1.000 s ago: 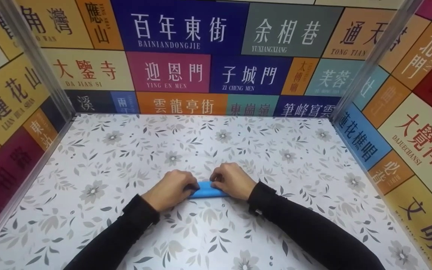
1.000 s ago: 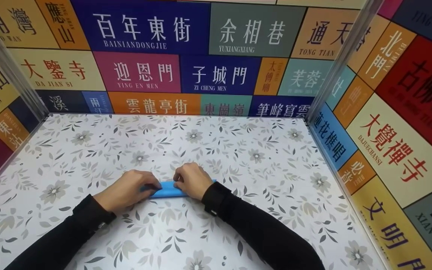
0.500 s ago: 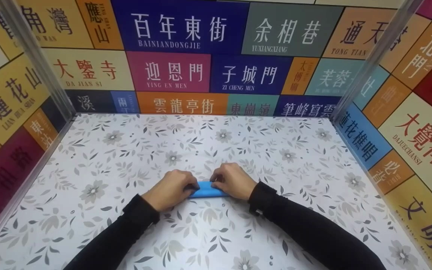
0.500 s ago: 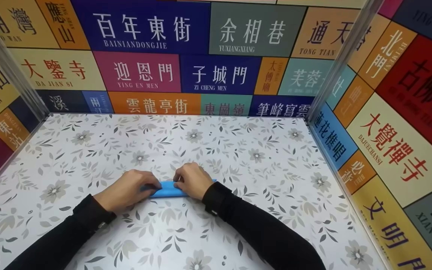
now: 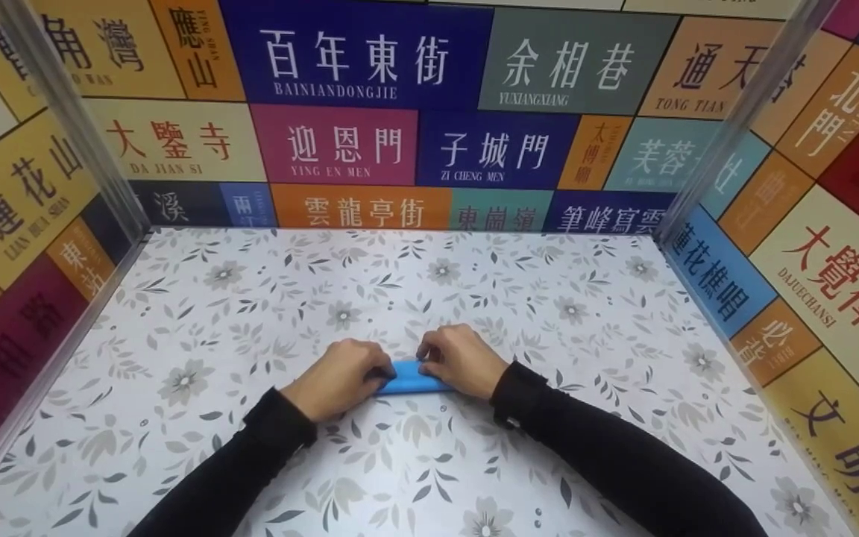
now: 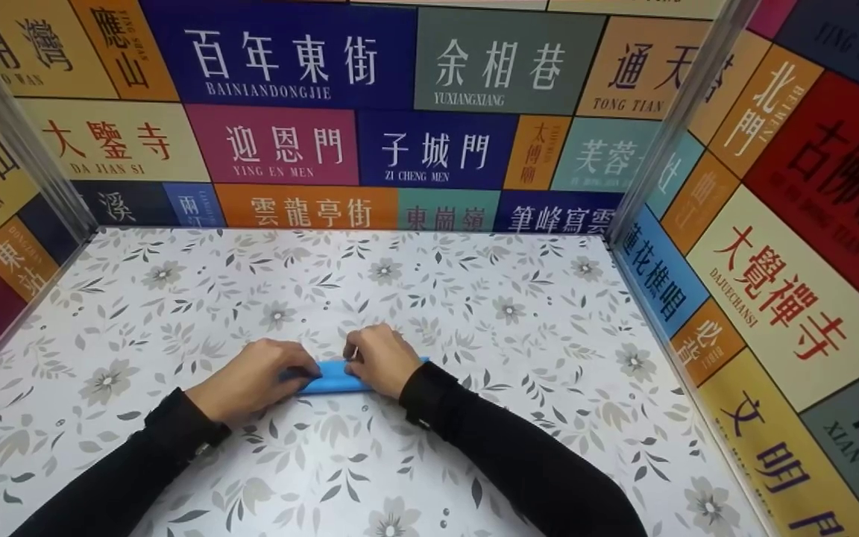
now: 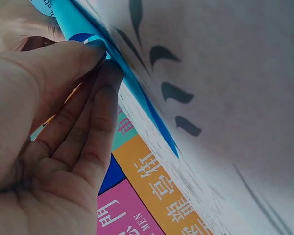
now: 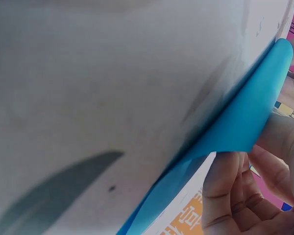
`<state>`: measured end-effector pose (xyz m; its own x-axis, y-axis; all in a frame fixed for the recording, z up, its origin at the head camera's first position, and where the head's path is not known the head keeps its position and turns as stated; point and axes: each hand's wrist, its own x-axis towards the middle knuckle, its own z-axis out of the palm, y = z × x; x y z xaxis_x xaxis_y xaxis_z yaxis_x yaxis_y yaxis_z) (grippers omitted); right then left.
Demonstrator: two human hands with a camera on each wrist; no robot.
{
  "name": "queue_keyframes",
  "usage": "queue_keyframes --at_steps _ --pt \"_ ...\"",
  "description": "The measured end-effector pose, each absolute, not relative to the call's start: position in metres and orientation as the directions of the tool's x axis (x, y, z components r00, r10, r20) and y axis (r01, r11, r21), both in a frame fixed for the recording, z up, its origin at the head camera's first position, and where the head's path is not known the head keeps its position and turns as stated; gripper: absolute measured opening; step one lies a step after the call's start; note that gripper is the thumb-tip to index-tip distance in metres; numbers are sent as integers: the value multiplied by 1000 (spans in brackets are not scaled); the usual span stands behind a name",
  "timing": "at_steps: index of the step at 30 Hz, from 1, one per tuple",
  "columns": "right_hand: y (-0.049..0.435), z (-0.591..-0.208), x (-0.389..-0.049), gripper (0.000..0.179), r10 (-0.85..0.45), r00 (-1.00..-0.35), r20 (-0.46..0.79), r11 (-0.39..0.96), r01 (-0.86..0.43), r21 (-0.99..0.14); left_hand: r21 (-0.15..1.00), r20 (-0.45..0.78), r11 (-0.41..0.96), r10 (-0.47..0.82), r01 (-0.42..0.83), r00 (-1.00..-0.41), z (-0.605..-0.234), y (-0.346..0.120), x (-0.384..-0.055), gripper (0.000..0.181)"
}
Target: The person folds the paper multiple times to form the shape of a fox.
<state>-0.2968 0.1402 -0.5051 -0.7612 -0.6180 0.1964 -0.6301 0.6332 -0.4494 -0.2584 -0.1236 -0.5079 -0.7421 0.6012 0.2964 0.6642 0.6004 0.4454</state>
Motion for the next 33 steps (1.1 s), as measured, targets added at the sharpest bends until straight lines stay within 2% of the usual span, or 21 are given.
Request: queue_keyframes --at_steps 8,19,33 --pt "141 -506 -298 6 -645 -737 204 621 -660 -423 457 293 603 592 654 -751 -508 -123 -258 17" --pt "139 -506 -297 9 -633 -738 234 621 -665 -415 453 294 601 597 659 -746 -508 -123 -257 14" --pt "140 -505 -297 4 -654 -721 228 608 -680 -409 451 284 608 596 653 -751 -509 -122 -258 15"
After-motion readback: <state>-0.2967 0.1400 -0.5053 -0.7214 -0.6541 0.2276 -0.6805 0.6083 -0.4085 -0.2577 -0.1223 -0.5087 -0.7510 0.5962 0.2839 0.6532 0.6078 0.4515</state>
